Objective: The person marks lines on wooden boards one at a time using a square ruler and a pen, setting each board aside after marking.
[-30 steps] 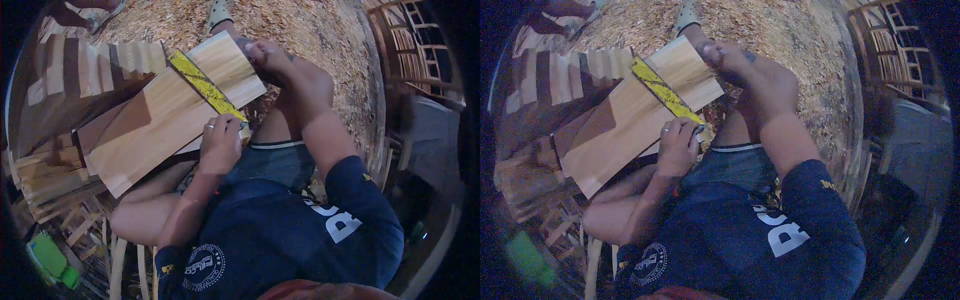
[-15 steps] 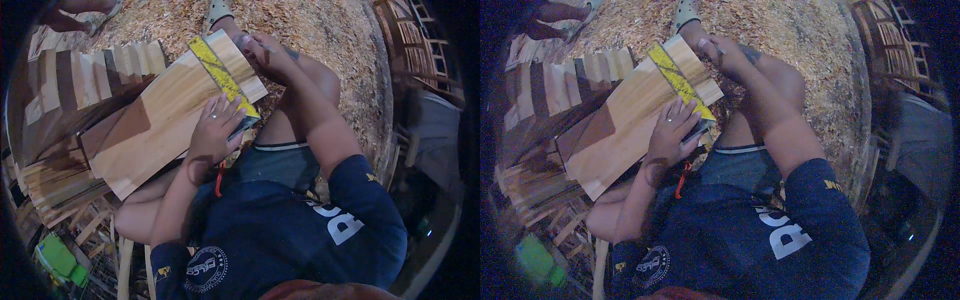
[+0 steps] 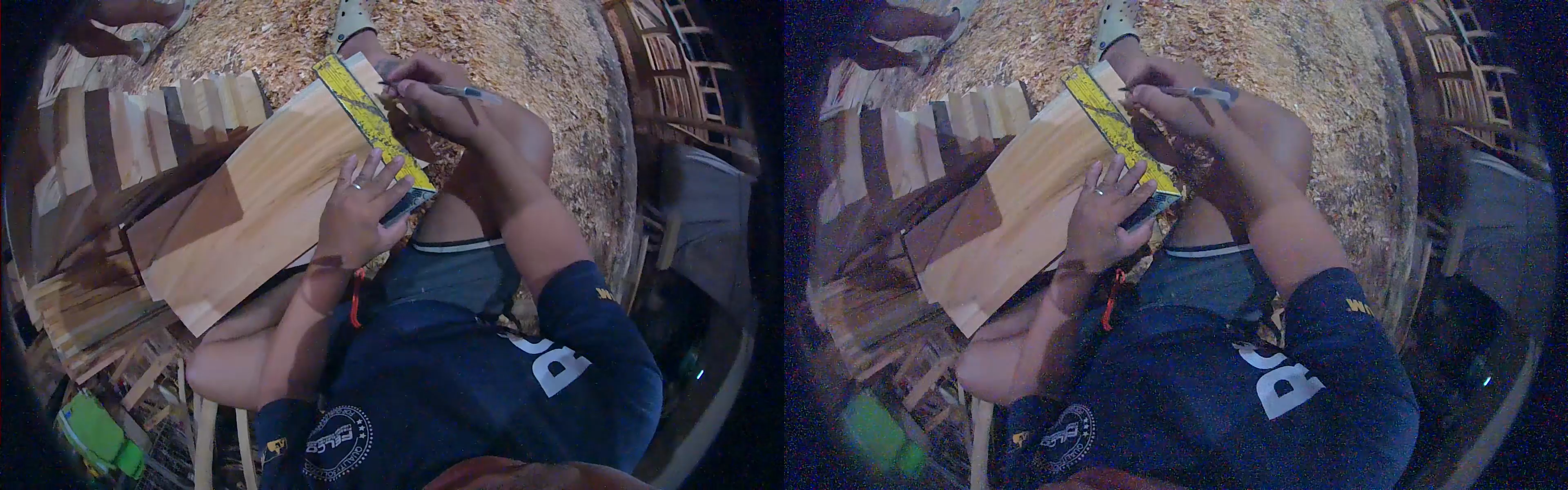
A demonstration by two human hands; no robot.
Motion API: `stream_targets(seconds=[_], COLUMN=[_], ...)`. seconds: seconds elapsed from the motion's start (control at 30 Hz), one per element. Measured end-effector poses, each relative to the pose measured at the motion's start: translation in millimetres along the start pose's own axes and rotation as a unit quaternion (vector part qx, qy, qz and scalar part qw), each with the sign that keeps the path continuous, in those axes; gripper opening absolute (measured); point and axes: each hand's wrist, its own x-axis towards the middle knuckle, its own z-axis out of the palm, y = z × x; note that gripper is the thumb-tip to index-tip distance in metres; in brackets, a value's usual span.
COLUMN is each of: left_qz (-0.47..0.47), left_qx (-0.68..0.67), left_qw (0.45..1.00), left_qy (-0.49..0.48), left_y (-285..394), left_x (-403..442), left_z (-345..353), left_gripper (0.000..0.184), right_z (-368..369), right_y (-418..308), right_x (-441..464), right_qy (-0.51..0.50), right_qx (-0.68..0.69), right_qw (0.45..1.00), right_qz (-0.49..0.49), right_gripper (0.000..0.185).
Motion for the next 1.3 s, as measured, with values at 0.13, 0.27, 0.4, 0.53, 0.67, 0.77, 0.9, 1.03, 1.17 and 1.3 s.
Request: stream_targets(seconds=[0.13,0.27,0.4,0.53,0.67,0.77,0.9,1.03,1.17,1.3], left_qz=[-0.004,-0.010,-0.007,-0.003,-0.007,-0.030,-0.049,-0.033,-0.022,-0.015], left_qx=[0.000,-0.004,-0.005,0.005,0.000,-0.026,-0.018,-0.004,0.001,0.012], left_qw=[1.000,1.000,1.000,1.000,1.000,0.999,0.999,0.998,0.999,0.999], left_qy=[0.001,0.006,0.010,0.010,0.014,0.009,0.004,0.049,0.027,0.027], left_y=[1.0,1.8,1.3,2.2,2.3,4.5,13.9,9.9,10.2,10.9], left_x=[-0.4,0.4,0.1,0.1,0.8,3.0,5.8,3.6,6.4,6.6], left_z=[0.1,0.7,1.1,0.5,0.4,-2.2,-8.8,-1.4,-4.7,-7.1], left_gripper=[0.054,0.052,0.052,0.051,0.049,0.050,0.044,0.043,0.044,0.044], right_z=[-1.6,-2.5,-0.8,3.4,3.3,10.2,9.8,14.4,15.0,8.3], right_y=[4.0,11.9,6.1,0.6,-6.1,-3.0,8.1,5.7,-3.2,2.0], right_x=[-1.0,0.1,-0.8,-1.0,-2.6,-2.3,0.4,1.2,-1.4,4.9], right_qy=[-0.029,-0.041,-0.037,-0.039,-0.053,-0.044,-0.052,-0.039,-0.026,-0.031], right_qx=[-0.054,-0.073,-0.109,-0.113,-0.112,-0.035,-0.005,-0.021,-0.118,-0.237], right_qw=[0.998,0.996,0.993,0.990,0.987,0.997,0.998,0.998,0.991,0.962], right_qz=[-0.005,-0.015,-0.009,-0.075,-0.103,-0.046,-0.027,-0.045,-0.061,-0.129], right_gripper=[0.025,0.027,0.029,0.029,0.024,0.024,0.028,0.026,0.024,0.025])
